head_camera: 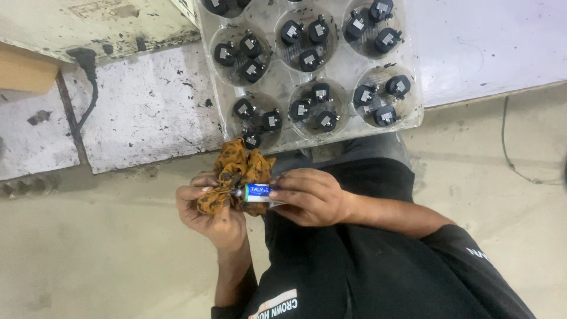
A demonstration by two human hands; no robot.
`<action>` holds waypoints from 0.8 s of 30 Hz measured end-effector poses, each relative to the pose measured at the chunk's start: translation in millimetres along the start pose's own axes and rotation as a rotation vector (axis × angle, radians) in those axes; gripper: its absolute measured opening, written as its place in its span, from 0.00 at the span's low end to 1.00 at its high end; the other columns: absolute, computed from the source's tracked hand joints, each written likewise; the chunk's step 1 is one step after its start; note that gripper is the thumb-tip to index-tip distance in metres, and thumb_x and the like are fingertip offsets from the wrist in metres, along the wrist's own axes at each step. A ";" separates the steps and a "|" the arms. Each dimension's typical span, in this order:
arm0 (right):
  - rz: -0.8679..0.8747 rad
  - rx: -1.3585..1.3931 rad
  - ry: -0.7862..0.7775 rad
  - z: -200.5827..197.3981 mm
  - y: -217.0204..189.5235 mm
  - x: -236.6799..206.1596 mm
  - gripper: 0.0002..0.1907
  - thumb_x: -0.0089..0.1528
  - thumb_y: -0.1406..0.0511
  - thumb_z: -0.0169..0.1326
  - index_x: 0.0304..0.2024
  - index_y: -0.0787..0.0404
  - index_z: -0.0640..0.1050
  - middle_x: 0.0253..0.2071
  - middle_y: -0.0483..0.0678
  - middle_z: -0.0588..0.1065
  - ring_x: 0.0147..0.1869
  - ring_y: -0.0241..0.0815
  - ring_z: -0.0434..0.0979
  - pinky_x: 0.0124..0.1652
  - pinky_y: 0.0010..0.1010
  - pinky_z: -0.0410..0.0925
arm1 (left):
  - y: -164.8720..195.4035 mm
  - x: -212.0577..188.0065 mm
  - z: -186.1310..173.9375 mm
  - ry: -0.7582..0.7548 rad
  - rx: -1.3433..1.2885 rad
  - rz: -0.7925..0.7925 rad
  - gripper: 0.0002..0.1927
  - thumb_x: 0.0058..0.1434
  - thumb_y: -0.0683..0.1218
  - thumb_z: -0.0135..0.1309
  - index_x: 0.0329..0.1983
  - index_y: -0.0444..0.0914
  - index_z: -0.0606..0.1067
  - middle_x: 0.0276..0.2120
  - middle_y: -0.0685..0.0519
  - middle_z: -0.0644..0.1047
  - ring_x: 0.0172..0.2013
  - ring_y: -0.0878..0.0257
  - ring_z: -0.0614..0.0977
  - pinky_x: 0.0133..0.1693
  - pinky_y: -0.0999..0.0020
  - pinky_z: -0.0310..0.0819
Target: The person picks small black mechanical components from plastic trays and applies adhesive from a tube onto each component by hand, then places the treated component back into the tray. They periodically wipe the tube nozzle with a cloth and continue treating more components one at a time.
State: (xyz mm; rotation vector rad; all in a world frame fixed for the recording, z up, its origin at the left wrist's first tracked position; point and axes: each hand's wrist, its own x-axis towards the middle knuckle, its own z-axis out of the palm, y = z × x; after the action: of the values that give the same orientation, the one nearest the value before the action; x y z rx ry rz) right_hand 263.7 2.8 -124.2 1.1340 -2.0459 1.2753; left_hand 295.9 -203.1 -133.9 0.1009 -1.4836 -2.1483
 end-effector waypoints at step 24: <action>0.445 0.287 0.055 1.0 -5.9 -4.6 0.20 0.58 0.67 0.70 0.49 0.65 0.77 0.47 0.53 0.82 0.47 0.46 0.87 0.45 0.32 0.79 | -9.1 -0.8 7.5 -0.064 0.101 0.089 0.13 0.64 0.37 0.60 0.42 0.37 0.67 0.37 0.49 0.74 0.40 0.62 0.75 0.46 0.71 0.71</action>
State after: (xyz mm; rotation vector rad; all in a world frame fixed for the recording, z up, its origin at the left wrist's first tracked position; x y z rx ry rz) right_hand 271.2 2.5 -125.1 0.7614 -2.1990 1.8395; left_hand 290.6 -194.0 -139.2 0.0017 -1.6023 -2.0242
